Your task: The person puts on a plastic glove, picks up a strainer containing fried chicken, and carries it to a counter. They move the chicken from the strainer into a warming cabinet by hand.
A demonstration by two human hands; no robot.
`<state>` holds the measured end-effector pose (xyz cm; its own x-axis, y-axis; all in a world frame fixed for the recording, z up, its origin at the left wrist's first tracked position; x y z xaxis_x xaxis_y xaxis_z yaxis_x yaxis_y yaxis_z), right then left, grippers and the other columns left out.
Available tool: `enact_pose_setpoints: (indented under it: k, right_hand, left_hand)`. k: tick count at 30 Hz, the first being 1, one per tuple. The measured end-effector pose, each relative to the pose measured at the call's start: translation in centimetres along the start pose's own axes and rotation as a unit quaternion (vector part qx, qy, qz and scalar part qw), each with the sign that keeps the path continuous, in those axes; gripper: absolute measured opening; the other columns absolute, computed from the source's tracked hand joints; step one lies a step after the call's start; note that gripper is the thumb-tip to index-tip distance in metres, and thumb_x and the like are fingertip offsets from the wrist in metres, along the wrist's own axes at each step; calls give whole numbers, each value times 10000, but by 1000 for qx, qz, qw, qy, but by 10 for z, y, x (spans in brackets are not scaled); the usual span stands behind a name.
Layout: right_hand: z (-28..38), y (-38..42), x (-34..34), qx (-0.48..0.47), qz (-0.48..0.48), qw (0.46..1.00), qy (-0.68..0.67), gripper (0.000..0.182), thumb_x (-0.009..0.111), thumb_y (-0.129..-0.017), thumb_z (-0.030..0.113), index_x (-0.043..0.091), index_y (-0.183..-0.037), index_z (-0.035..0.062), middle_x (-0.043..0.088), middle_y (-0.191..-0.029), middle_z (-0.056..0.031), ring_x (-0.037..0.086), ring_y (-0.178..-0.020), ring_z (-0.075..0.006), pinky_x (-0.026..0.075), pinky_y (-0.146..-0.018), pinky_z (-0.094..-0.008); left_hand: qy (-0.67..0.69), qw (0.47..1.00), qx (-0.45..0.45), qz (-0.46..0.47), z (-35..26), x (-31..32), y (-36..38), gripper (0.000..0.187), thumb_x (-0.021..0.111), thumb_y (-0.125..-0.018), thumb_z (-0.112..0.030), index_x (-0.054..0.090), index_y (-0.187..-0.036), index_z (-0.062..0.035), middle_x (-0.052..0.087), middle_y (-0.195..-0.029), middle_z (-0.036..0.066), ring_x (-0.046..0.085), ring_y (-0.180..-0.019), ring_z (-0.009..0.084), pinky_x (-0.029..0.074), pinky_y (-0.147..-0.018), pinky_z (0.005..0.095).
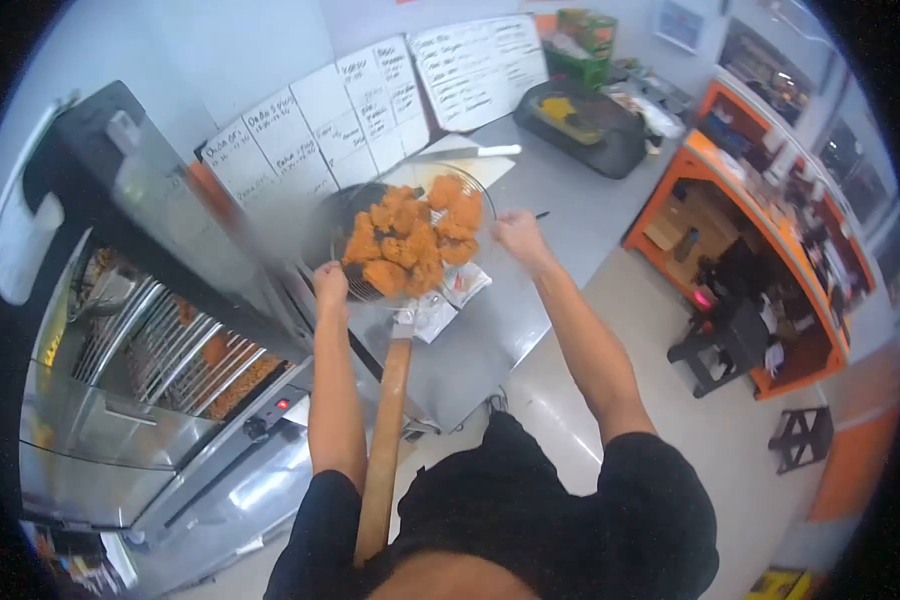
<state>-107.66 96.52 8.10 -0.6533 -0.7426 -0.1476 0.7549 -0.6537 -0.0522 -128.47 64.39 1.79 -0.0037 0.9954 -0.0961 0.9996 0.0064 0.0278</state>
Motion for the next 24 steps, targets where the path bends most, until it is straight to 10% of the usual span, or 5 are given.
enact_pose_setpoints:
  k: [7, 24]
  right_hand:
    - [-40, -129, 115, -3, 232, 972, -26, 74, 639, -700, 81, 625, -694, 9, 590, -606, -31, 526, -537, -98, 412, -487, -271]
    - [-81, -201, 186, 52, 372, 923, -83, 188, 665, -766, 142, 617, -855, -17, 609, -671, -60, 567, -580, -112, 459, -527, -273]
  left_hand:
    - [51, 988, -35, -138, 9, -39, -18, 184, 472, -894, -108, 571, -790, 8, 526, -717, 7, 454, -652, 104, 377, -596, 288]
    - [194, 948, -109, -228, 46, -47, 3, 213, 558, -924, -237, 579, -1075, -88, 610, -907, -23, 548, -866, 79, 380, -827, 319]
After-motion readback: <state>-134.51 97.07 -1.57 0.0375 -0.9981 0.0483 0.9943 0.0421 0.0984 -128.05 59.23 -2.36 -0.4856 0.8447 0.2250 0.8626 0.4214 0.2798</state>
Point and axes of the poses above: each hand's wrist, its own y-axis away from the middle knuckle, its own x-axis out of the palm, z = x × y, the point moved 7 cm from there along -y, towards the middle knuckle
